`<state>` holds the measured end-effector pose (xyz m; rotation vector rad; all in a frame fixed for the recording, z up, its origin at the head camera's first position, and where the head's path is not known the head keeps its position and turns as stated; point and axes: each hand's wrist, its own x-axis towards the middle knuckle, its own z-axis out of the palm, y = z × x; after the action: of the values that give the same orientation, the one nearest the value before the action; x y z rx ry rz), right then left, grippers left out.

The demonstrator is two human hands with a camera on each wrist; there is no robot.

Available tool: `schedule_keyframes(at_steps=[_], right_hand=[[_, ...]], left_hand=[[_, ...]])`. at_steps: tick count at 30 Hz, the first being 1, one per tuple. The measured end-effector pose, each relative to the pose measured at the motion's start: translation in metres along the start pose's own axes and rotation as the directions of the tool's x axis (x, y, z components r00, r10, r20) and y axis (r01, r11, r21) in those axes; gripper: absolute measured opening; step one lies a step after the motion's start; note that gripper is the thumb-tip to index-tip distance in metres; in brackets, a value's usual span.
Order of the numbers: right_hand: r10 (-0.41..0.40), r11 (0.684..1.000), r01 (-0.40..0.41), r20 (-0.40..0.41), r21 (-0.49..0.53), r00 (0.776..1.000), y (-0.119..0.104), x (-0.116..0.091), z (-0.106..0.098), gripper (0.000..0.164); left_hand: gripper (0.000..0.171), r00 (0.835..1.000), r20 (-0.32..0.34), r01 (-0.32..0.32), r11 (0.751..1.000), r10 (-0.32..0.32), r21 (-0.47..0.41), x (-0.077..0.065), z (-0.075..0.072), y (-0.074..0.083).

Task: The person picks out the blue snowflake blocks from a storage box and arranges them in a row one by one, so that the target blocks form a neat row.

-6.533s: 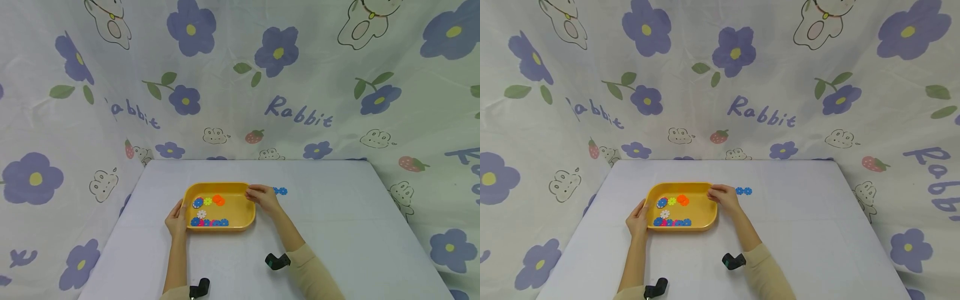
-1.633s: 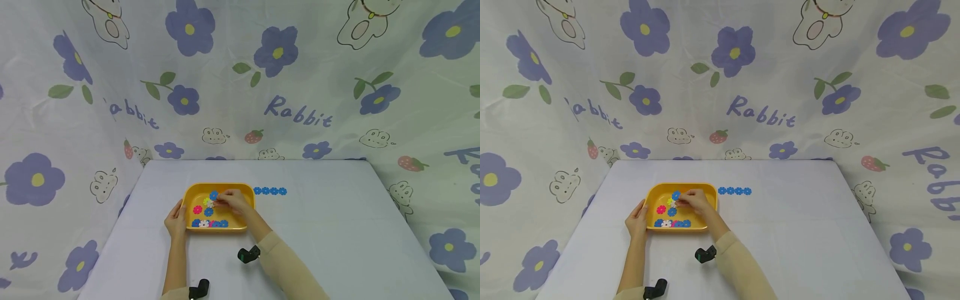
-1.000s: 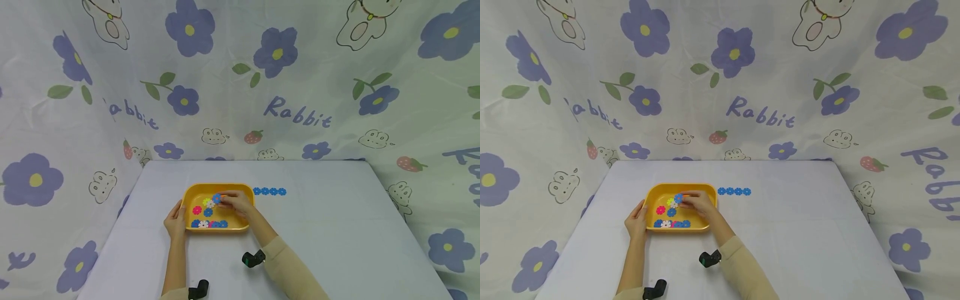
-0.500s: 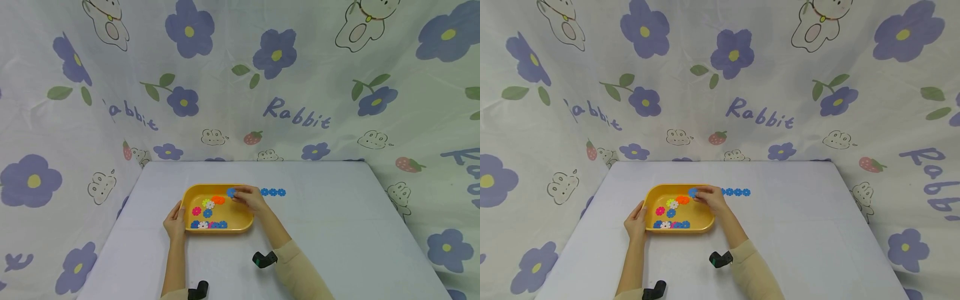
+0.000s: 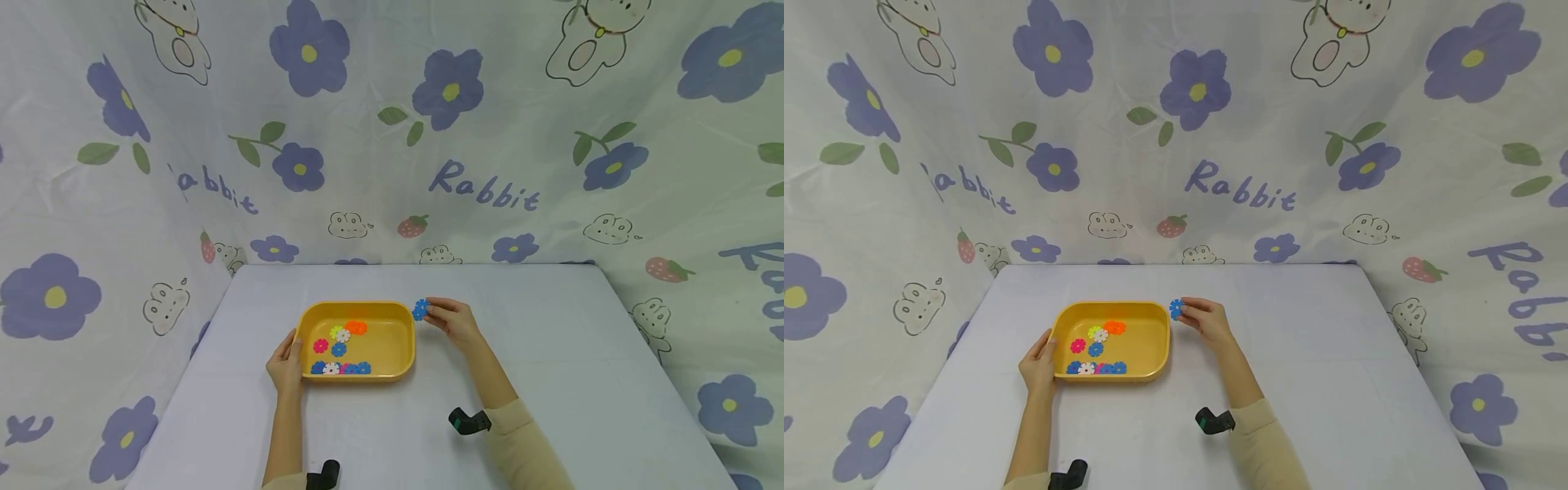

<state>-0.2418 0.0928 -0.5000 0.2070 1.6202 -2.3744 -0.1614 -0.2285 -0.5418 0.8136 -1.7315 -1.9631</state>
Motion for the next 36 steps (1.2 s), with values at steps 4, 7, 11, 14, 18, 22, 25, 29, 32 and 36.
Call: schedule_keyframes(at_steps=[4,7,11,14,18,22,25,29,32,36], right_hand=[[-0.003,1.0,0.004,-0.026,0.026,1.0,-0.007,-0.001,-0.023,0.03],[-0.009,0.998,0.011,-0.024,0.066,1.0,-0.013,-0.002,-0.039,0.024],[-0.019,0.993,0.022,-0.024,0.114,1.0,-0.019,-0.003,-0.056,0.022],[-0.02,0.994,0.025,-0.047,0.107,0.999,-0.024,-0.004,-0.066,0.022],[-0.025,0.997,0.031,-0.085,0.073,0.996,-0.028,-0.003,-0.078,0.029],[-0.028,0.998,0.034,-0.118,0.05,0.993,-0.029,0.0,-0.088,0.031],[-0.024,0.999,0.03,-0.14,0.04,0.99,-0.028,0.003,-0.095,0.035],[-0.017,0.999,0.024,-0.174,0.039,0.985,-0.025,0.005,-0.104,0.039],[-0.012,0.999,0.018,-0.216,0.026,0.976,-0.022,0.007,-0.11,0.04],[-0.011,1.0,0.004,-0.271,-0.026,0.963,-0.017,0.008,-0.115,0.042]], left_hand=[[0.037,1.0,-0.005,0.0,1.0,0.0,0.003,0.001,-0.001,-0.001],[0.036,1.0,-0.002,-0.004,1.0,0.004,0.003,0.001,-0.001,-0.001],[0.036,1.0,0.004,-0.006,1.0,0.006,-0.004,0.001,-0.001,-0.001],[0.037,1.0,0.007,-0.007,1.0,0.007,-0.002,0.002,-0.001,0.0],[0.037,1.0,0.027,-0.01,1.0,0.01,-0.005,-0.005,0.0,0.012],[0.036,0.999,0.032,-0.005,1.0,0.006,-0.011,-0.004,-0.001,0.011],[0.035,1.0,0.02,-0.005,1.0,0.005,-0.003,0.002,-0.002,0.002],[0.036,1.0,0.006,-0.008,1.0,0.008,0.004,0.003,-0.001,-0.001],[0.036,1.0,0.001,-0.004,1.0,0.004,0.004,0.002,-0.001,0.0],[0.036,1.0,0.002,-0.006,1.0,0.006,0.016,0.001,0.0,0.001]])
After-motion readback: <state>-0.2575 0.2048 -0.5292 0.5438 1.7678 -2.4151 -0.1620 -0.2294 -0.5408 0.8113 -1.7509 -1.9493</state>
